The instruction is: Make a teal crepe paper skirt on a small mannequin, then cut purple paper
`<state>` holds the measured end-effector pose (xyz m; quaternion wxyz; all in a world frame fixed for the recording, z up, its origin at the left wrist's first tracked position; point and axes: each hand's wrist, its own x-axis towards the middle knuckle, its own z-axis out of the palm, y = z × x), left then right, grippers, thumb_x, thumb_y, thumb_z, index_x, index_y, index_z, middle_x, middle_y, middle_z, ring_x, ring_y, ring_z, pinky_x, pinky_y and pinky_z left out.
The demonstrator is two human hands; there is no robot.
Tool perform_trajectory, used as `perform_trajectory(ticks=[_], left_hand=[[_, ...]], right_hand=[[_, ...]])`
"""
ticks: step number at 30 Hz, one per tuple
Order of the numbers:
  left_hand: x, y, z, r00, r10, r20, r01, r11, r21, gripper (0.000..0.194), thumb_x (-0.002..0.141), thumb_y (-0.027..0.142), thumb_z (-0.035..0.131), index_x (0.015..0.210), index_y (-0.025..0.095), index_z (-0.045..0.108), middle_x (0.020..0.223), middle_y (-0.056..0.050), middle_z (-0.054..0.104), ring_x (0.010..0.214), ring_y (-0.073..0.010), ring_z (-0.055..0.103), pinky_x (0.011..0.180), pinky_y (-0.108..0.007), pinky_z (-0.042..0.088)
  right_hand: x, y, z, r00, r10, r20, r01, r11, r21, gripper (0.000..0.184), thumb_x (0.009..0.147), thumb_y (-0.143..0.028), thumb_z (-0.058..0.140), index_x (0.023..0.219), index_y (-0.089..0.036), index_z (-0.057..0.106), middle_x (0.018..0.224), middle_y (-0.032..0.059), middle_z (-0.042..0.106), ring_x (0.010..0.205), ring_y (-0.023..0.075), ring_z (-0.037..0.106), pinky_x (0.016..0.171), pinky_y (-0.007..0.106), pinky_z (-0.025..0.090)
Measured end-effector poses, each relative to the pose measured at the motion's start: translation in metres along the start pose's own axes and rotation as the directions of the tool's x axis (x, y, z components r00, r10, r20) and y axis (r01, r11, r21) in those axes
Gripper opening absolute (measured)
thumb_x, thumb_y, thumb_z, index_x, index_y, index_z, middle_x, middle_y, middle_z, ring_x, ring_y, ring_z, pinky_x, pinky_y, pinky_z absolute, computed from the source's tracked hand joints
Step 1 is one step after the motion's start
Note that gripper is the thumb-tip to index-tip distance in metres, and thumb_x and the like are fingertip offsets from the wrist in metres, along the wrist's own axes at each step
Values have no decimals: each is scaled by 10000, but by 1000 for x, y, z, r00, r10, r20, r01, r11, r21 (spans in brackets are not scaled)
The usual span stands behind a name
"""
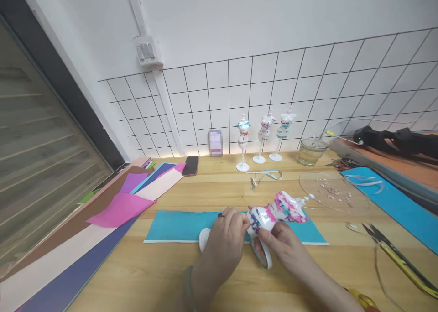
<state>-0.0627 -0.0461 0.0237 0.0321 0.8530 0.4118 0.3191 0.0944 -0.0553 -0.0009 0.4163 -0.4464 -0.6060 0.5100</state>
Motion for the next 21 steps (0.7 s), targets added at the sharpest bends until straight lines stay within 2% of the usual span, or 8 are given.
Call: perform_trajectory(ticks=[4, 9, 16, 21], left_hand=[[-1, 1, 3, 994, 43, -96, -35, 996, 83, 187, 875, 140, 331, 740, 188, 452, 752, -37, 529, 714, -162, 477, 690, -317, 373], [-2, 2, 3, 989, 67, -128, -57, 995, 84, 170, 864, 114, 350, 741, 186, 443, 735, -33, 522, 711, -164, 453, 693, -323, 353], [-1, 2, 2, 992, -62, -107, 51, 993, -102, 71, 861, 176, 411, 825, 185, 471, 799, -32, 553, 774, -163, 467, 724, -316, 369], [0, 2, 4, 989, -136, -50, 126, 978, -164, 123, 874, 206, 392, 781, 186, 472, 793, -25, 550, 778, -159, 475, 724, -314, 372]], right_hand=[[0, 1, 2, 999, 8, -34, -7, 999, 51, 510, 732, -620, 472, 564, -145, 551, 497, 30, 570, 422, 128, 500, 438, 244, 387], [2, -1, -1, 993, 43, -114, -33, 995, 90, 496, 749, -605, 465, 545, -157, 533, 481, 21, 566, 407, 115, 491, 430, 233, 392], [2, 0, -2, 993, 16, -117, -5, 996, 93, 488, 754, -581, 483, 555, -143, 558, 507, 39, 584, 437, 118, 516, 436, 222, 394], [2, 1, -2, 996, -13, -84, 19, 997, 77, 511, 775, -576, 453, 543, -135, 566, 471, 25, 543, 409, 107, 485, 418, 218, 370]])
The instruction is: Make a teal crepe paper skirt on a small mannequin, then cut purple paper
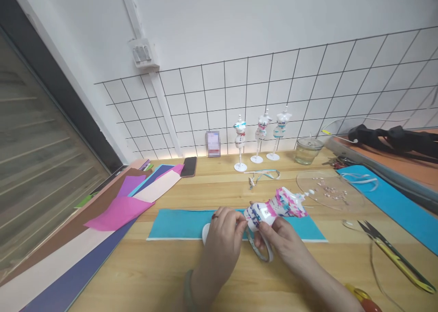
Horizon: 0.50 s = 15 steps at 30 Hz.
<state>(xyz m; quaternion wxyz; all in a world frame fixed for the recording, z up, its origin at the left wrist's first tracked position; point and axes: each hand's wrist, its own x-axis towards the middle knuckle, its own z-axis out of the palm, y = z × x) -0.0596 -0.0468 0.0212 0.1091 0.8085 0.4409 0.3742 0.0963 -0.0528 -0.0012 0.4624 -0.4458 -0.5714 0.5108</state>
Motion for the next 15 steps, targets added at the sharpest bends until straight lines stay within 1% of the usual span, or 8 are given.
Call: perform_trajectory(ticks=[7, 12, 15], left_hand=[[0, 2, 0, 995, -93, 34, 96, 988, -118, 125, 877, 233, 395, 802, 191, 485, 825, -15, 562, 820, -153, 503, 758, -304, 369], [0, 4, 0, 986, -161, 52, 168, 970, -177, 134, 874, 262, 401, 800, 193, 489, 821, -19, 562, 819, -156, 509, 744, -298, 379], [0, 4, -1, 982, -180, 60, 189, 963, -194, 136, 873, 273, 404, 798, 195, 487, 816, -18, 560, 814, -157, 509, 729, -296, 381]], right_hand=[[0, 2, 0, 1000, -4, 22, 5, 999, -37, 526, 778, -585, 432, 548, -133, 570, 455, 19, 520, 392, 107, 471, 408, 219, 352], [0, -4, 1, 1000, 7, 28, -5, 998, -67, 543, 760, -606, 437, 548, -124, 571, 482, 37, 535, 410, 110, 476, 414, 222, 360], [0, -7, 1, 1000, 5, 24, -4, 998, -70, 541, 748, -613, 448, 550, -124, 568, 501, 49, 549, 438, 116, 487, 430, 223, 371]])
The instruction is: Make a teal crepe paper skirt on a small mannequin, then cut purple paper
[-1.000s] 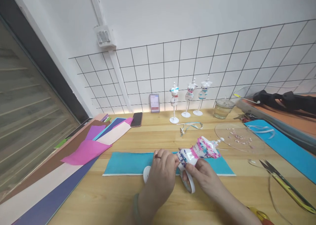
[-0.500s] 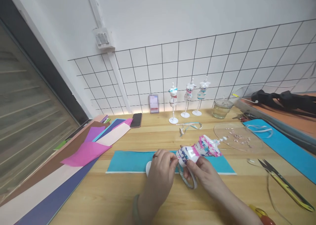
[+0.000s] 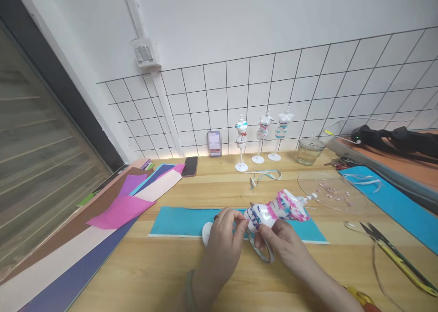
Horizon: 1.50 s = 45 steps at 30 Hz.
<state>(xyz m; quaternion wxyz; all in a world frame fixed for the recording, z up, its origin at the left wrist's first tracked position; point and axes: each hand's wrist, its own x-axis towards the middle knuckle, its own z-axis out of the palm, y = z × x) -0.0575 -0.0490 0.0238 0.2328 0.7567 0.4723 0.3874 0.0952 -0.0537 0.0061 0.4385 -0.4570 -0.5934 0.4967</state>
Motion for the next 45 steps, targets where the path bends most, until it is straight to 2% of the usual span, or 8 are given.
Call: perform_trajectory(ticks=[7, 15, 31, 38, 45], left_hand=[[0, -1, 2, 998, 64, -3, -64, 997, 41, 149, 877, 242, 389, 764, 193, 473, 780, -16, 557, 785, -156, 507, 726, -301, 384], [-1, -6, 2, 974, 224, -33, -217, 966, 137, 110, 877, 198, 388, 827, 189, 486, 802, -34, 551, 779, -163, 496, 705, -313, 386], [3, -7, -4, 972, 233, 33, -235, 959, 156, 147, 888, 214, 360, 829, 198, 493, 815, -36, 562, 783, -164, 508, 685, -300, 404], [6, -8, -6, 963, 255, 89, -269, 938, 220, 156, 891, 201, 345, 806, 194, 476, 791, -21, 557, 765, -155, 504, 667, -285, 399], [5, -9, -4, 955, 272, 115, -295, 904, 309, 182, 900, 180, 297, 818, 186, 460, 827, -40, 552, 783, -168, 487, 667, -302, 383]], right_hand=[[-1, 10, 1, 999, 33, -27, -32, 999, 28, 529, 759, -598, 448, 548, -127, 566, 462, 30, 525, 383, 109, 474, 399, 225, 354], [-1, 5, 1, 1000, 20, 7, -20, 1000, 12, 521, 751, -607, 445, 565, -132, 553, 470, 26, 518, 401, 120, 480, 427, 242, 367], [-2, -2, 1, 998, 40, 51, -39, 999, -24, 540, 756, -615, 427, 556, -131, 558, 464, 40, 540, 414, 139, 506, 451, 252, 380], [0, 3, 1, 997, 77, 33, -76, 997, -31, 563, 734, -638, 438, 556, -120, 570, 475, 39, 542, 414, 124, 492, 433, 236, 375], [1, -1, 4, 999, 46, 24, -44, 995, -90, 595, 736, -655, 409, 530, -124, 583, 473, 52, 549, 426, 128, 491, 438, 241, 386]])
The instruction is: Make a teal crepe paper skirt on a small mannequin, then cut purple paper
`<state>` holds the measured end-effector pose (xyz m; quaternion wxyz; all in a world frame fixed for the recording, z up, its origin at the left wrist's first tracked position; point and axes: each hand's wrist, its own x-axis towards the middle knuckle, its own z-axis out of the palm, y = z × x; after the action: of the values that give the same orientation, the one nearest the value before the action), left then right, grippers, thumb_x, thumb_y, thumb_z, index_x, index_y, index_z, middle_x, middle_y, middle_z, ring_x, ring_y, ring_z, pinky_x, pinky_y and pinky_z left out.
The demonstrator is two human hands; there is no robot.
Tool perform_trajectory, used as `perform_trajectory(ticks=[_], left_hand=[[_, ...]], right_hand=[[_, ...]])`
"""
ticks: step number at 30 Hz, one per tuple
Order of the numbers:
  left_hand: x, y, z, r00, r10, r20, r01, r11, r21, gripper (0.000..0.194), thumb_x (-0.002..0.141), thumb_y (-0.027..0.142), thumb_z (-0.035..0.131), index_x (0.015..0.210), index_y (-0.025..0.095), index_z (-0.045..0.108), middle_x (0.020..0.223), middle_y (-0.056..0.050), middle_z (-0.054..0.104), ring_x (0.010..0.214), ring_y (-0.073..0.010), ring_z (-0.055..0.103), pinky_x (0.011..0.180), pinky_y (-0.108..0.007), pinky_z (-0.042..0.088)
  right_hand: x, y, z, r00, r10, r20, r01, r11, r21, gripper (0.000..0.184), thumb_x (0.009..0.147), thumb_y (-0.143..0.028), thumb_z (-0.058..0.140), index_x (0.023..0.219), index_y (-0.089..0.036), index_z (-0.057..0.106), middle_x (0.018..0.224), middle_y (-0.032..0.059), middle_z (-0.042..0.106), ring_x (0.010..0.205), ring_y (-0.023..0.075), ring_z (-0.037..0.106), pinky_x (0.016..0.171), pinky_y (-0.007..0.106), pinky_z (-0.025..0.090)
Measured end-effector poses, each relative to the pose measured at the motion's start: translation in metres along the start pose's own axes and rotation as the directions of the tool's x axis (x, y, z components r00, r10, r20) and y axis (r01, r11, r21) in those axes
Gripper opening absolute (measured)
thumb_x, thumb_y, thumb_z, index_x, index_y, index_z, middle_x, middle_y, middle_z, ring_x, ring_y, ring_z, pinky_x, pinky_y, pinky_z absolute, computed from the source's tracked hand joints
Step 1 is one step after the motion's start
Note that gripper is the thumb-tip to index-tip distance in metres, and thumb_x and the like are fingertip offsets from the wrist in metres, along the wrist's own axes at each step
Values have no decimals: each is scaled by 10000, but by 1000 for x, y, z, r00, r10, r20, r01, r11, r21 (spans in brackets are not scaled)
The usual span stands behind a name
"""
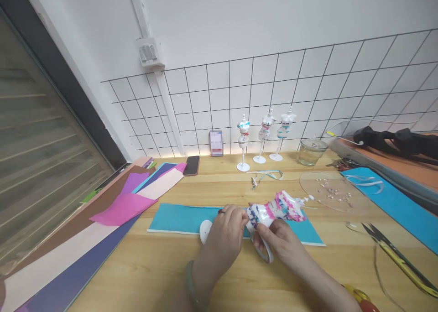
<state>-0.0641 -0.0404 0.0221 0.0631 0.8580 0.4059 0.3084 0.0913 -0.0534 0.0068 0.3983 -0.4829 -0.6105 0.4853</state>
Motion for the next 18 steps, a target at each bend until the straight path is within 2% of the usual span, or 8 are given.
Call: perform_trajectory(ticks=[9, 14, 18], left_hand=[[-3, -4, 8, 994, 67, -86, -55, 989, 137, 164, 882, 140, 324, 795, 172, 460, 786, -44, 539, 762, -175, 463, 709, -323, 365], [-5, -2, 9, 994, 67, -91, -56, 991, 123, 177, 878, 129, 315, 787, 174, 461, 778, -45, 545, 750, -176, 470, 696, -324, 361], [-5, 2, 8, 992, 35, -122, -29, 998, 47, 198, 885, 146, 308, 784, 183, 475, 751, -37, 547, 740, -168, 482, 709, -323, 367]], right_hand=[[-1, 2, 3, 999, -19, -44, 19, 1000, 4, 574, 737, -644, 420, 534, -132, 580, 482, 57, 556, 444, 139, 506, 449, 247, 393], [1, 4, 3, 996, 41, -76, -33, 994, 103, 557, 725, -651, 433, 517, -148, 552, 459, 31, 531, 399, 126, 468, 410, 244, 360], [2, 4, -2, 997, -17, -70, 22, 996, 84, 534, 746, -619, 447, 512, -152, 558, 489, 46, 577, 468, 148, 507, 526, 270, 411]])
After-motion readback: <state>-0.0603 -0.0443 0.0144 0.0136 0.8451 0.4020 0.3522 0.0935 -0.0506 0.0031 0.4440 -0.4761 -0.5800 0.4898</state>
